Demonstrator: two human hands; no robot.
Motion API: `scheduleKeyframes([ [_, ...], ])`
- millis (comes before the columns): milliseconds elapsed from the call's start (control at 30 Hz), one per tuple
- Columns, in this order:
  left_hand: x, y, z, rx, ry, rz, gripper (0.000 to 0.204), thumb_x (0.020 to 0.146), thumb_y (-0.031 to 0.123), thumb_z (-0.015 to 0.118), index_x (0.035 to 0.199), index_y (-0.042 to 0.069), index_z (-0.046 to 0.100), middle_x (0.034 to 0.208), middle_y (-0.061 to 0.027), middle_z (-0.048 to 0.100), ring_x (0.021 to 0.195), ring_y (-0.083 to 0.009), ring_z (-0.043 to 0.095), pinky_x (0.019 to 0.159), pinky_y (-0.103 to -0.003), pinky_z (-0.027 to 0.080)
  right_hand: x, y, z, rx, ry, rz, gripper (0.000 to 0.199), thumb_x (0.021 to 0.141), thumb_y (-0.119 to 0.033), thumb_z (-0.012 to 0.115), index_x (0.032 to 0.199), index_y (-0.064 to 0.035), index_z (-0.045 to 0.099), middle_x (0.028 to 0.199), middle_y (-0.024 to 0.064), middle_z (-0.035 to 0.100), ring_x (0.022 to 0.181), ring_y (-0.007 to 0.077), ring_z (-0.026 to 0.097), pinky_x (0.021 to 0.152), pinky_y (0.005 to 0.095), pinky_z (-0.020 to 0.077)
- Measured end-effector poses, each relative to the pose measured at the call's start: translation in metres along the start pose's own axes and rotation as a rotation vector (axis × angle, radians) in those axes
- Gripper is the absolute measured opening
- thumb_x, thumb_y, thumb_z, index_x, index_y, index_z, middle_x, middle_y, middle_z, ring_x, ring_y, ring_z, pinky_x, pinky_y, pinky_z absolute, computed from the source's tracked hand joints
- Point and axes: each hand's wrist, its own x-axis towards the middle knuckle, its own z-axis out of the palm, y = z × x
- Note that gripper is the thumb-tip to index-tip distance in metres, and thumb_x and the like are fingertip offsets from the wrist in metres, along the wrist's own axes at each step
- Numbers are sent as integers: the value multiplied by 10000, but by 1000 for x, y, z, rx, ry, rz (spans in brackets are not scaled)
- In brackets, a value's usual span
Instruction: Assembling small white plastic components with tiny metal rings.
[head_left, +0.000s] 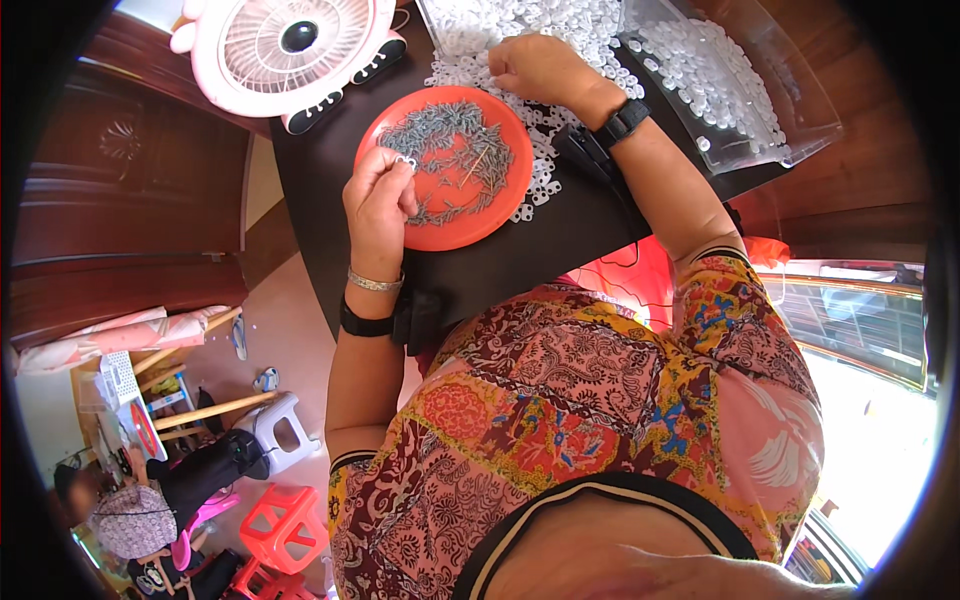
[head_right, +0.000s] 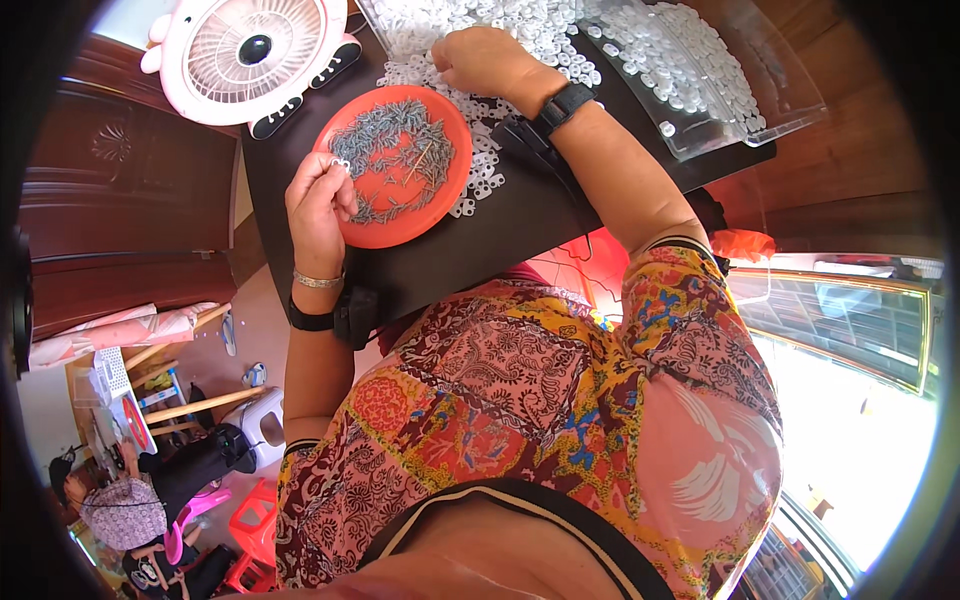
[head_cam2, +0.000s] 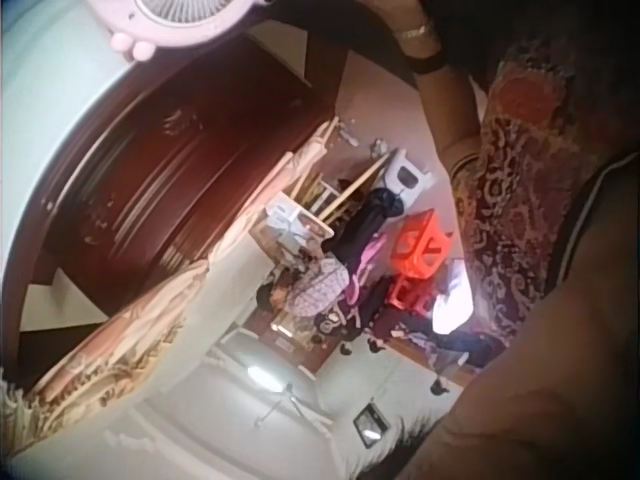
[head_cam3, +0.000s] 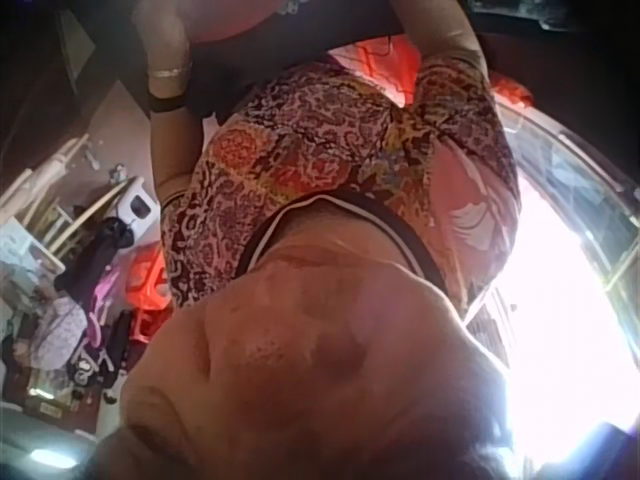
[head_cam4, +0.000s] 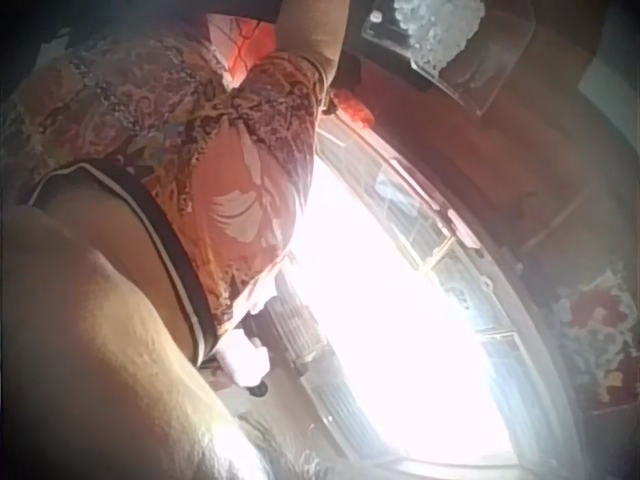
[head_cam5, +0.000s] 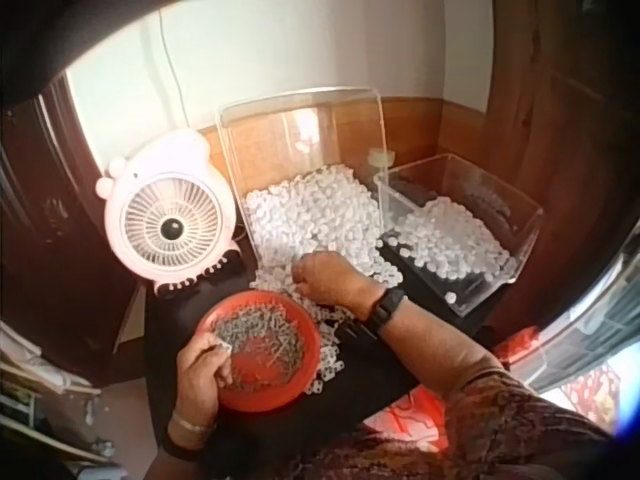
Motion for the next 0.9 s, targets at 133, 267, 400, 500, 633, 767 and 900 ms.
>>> scheduleKeyframes([
  [133, -3, 2, 3, -35, 12, 0, 110, 896, 107, 489, 812, 43, 520, 612, 1, 480, 515, -75, 449, 469, -206, 325, -3, -11, -9, 68, 32, 3, 152, 788, -198, 642, 893, -89, 648, 833, 88, 664, 754, 245, 642, 699, 354, 501],
  [267, -7, 11, 11, -69, 70, -17, 129, 886, 96, 500, 770, 41, 504, 593, 2, 481, 509, -64, 427, 473, -201, 326, -4, -25, -20, 895, -47, 39, 177, 817, -105, 683, 970, -25, 643, 801, 13, 640, 713, 76, 579, 672, 227, 476],
  [400, -13, 25, 14, -53, 69, -25, 131, 898, 125, 496, 792, 48, 514, 613, 0, 489, 527, -76, 461, 479, -202, 334, -12, -53, -28, 1432, -238, -17, 185, 865, -94, 641, 1034, -20, 629, 873, 8, 644, 727, 66, 584, 698, 205, 482],
  [500, -14, 31, 15, -22, 58, -20, 138, 906, 147, 486, 813, 51, 522, 634, -2, 493, 540, -91, 482, 488, -210, 348, -20, -73, -34, 1506, -270, -21, 166, 863, -121, 661, 995, -21, 648, 869, 17, 665, 746, 70, 589, 683, 205, 478],
  [633, -14, 31, 18, -28, 56, -62, 142, 902, 150, 487, 805, 55, 528, 632, -1, 500, 536, -86, 482, 486, -205, 345, -23, -84, -33, 1546, -303, -52, 172, 866, -123, 660, 1010, -32, 646, 860, 6, 650, 731, 65, 588, 693, 202, 480],
  [767, -14, 27, 23, -103, 61, -56, 134, 887, 128, 505, 782, 47, 521, 608, 0, 486, 519, -79, 457, 478, -209, 348, -25, -88, -33, 1518, -311, -59, 164, 870, -128, 663, 1001, -30, 649, 844, 3, 646, 727, 58, 576, 678, 201, 470],
  [900, -13, 22, 21, -127, 73, -56, 131, 877, 105, 522, 767, 36, 511, 589, -1, 471, 511, -75, 434, 476, -215, 357, -24, -89, -32, 1477, -299, -89, 156, 867, -96, 660, 1004, -22, 649, 849, 4, 645, 737, 59, 570, 693, 202, 471],
])
